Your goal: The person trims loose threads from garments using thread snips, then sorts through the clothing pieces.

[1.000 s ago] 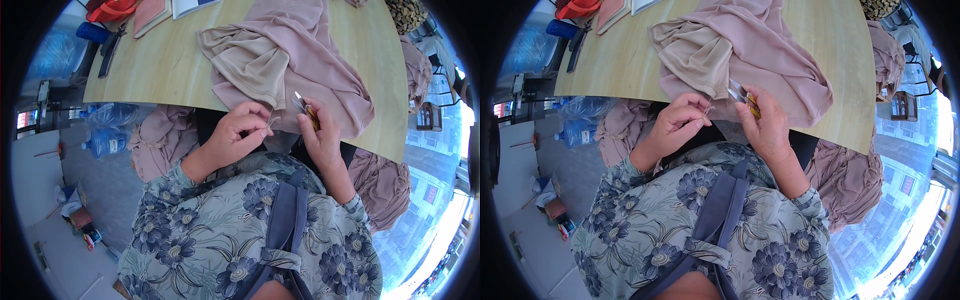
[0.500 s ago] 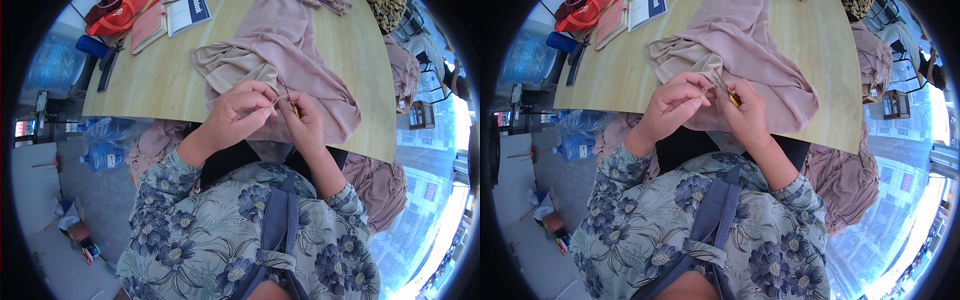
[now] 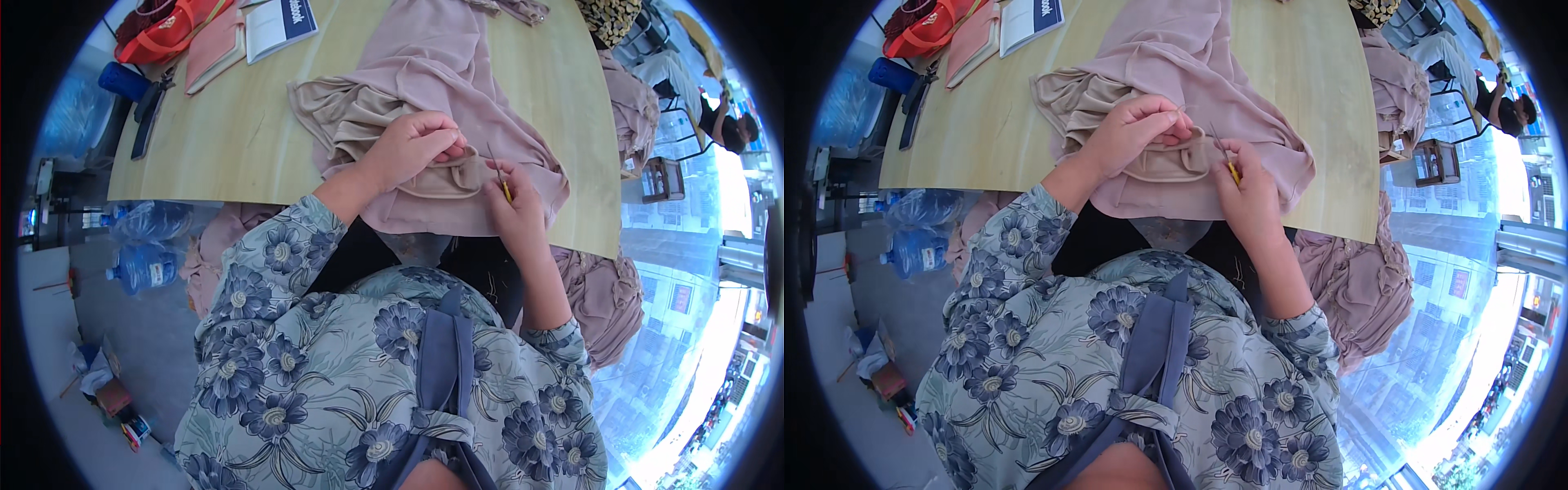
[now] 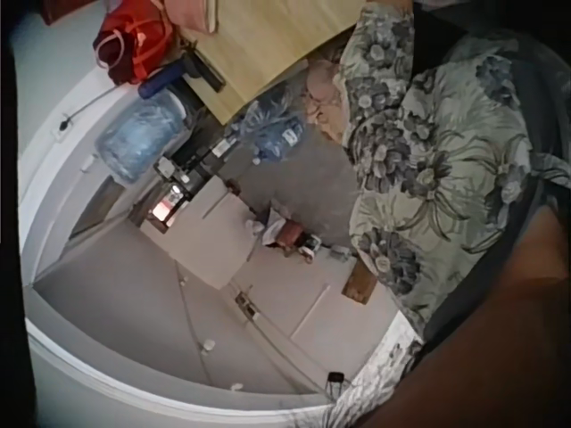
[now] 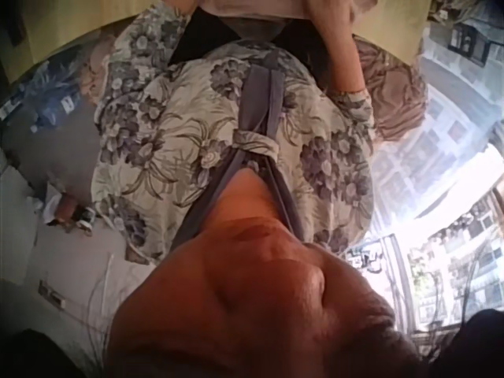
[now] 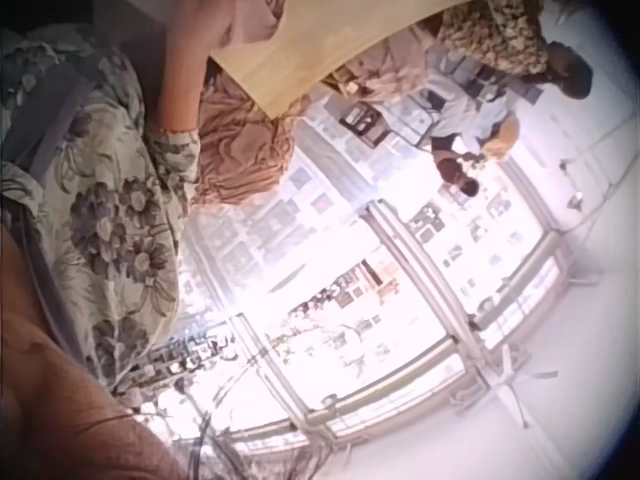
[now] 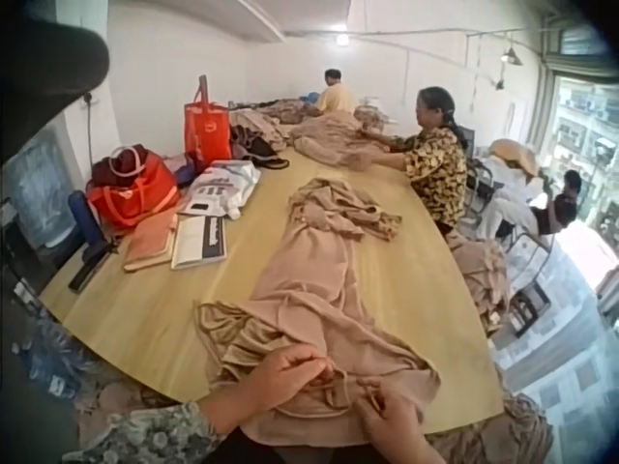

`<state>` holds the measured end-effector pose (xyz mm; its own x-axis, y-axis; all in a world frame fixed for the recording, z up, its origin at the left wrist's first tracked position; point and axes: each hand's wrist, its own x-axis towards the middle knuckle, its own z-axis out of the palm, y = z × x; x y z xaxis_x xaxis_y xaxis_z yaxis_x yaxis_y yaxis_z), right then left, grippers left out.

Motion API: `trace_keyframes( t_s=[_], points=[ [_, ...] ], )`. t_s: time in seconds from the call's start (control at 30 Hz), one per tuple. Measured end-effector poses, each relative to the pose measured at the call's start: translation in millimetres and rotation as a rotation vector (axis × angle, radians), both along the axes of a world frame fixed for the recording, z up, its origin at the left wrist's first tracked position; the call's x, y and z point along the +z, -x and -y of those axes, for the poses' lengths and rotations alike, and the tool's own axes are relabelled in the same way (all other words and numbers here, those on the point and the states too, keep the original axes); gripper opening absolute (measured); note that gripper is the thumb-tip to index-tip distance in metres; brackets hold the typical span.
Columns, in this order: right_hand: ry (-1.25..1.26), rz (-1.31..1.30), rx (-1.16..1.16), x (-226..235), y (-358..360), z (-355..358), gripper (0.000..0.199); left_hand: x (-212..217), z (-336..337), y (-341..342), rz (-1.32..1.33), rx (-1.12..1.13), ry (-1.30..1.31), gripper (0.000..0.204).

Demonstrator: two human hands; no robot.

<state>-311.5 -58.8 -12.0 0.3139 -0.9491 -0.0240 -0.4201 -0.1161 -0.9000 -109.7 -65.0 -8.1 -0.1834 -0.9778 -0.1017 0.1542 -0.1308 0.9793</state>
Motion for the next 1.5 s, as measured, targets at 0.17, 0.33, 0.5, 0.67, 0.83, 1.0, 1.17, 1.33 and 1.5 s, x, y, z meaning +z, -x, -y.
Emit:
trace_keyframes(
  t_s=[0.17,0.33,0.5,0.67,0.83,1.0,1.17,1.33,1.5],
  points=[
    [0.423,-0.307,0.051,19,7,-3,0.028,-7,3,2,-0.033,-0.039,0.006,0.019],
    [0.584,-0.562,0.178,44,1,-1,0.026,-7,4,2,0.002,-0.076,0.049,0.02],
    [0.594,-0.784,0.232,55,-8,2,0.022,-7,5,3,0.001,-0.084,0.047,0.02],
    [0.602,-0.853,0.234,56,-10,2,0.02,-6,4,3,0.017,-0.09,0.063,0.019],
    [0.59,-0.814,0.192,65,-6,-3,0.018,-7,4,3,-0.023,-0.085,0.05,0.019],
    [0.617,-0.891,0.2,62,-9,1,0.014,-4,5,4,0.03,-0.094,0.069,0.019],
    [0.644,-0.908,0.223,61,-14,4,0.014,-2,3,5,0.001,-0.096,0.091,0.018],
    [0.643,-0.924,0.249,60,-16,6,0.013,-1,2,6,0.021,-0.093,0.081,0.017],
    [0.65,-0.908,0.256,56,-13,6,0.011,-4,3,6,0.005,-0.086,0.064,0.018]
  ],
)
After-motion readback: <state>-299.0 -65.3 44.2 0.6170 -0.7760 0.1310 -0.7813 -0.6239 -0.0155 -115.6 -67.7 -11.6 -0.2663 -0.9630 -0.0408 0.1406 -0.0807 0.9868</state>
